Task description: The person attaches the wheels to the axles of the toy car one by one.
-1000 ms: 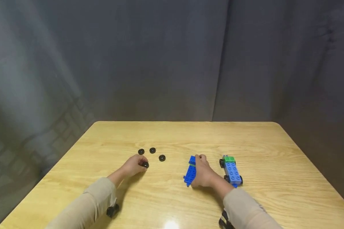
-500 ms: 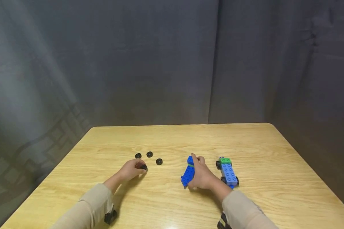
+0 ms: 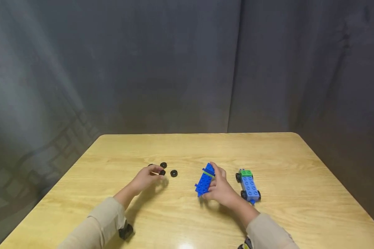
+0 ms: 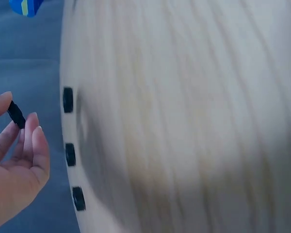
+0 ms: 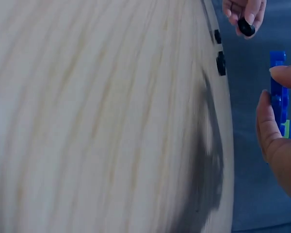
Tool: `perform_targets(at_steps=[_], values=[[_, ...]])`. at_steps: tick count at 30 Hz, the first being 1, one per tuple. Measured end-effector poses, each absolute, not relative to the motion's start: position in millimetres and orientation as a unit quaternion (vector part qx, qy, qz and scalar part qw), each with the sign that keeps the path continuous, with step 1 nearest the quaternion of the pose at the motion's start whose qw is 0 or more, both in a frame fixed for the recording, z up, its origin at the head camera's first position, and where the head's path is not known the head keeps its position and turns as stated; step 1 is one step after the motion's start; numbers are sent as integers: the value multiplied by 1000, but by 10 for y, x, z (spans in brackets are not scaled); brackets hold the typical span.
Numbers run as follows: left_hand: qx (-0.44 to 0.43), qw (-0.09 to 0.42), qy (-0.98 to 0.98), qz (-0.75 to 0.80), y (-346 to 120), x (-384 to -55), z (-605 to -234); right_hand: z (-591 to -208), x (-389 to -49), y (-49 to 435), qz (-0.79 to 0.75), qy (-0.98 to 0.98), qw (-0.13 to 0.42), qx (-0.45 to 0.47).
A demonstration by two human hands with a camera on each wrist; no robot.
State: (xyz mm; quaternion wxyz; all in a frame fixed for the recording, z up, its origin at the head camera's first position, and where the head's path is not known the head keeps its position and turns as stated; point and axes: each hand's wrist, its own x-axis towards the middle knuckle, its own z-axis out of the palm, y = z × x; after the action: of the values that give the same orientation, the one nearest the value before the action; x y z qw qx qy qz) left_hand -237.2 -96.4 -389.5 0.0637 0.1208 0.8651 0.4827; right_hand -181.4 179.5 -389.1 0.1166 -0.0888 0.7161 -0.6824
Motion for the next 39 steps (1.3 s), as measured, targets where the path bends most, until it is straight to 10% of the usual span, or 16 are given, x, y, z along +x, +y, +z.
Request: perform_targets(at_steps=[39], values=[[174,217,648,709,-361,-2151,-3633,-3653,-1440,1782,-686,677,88,-251]])
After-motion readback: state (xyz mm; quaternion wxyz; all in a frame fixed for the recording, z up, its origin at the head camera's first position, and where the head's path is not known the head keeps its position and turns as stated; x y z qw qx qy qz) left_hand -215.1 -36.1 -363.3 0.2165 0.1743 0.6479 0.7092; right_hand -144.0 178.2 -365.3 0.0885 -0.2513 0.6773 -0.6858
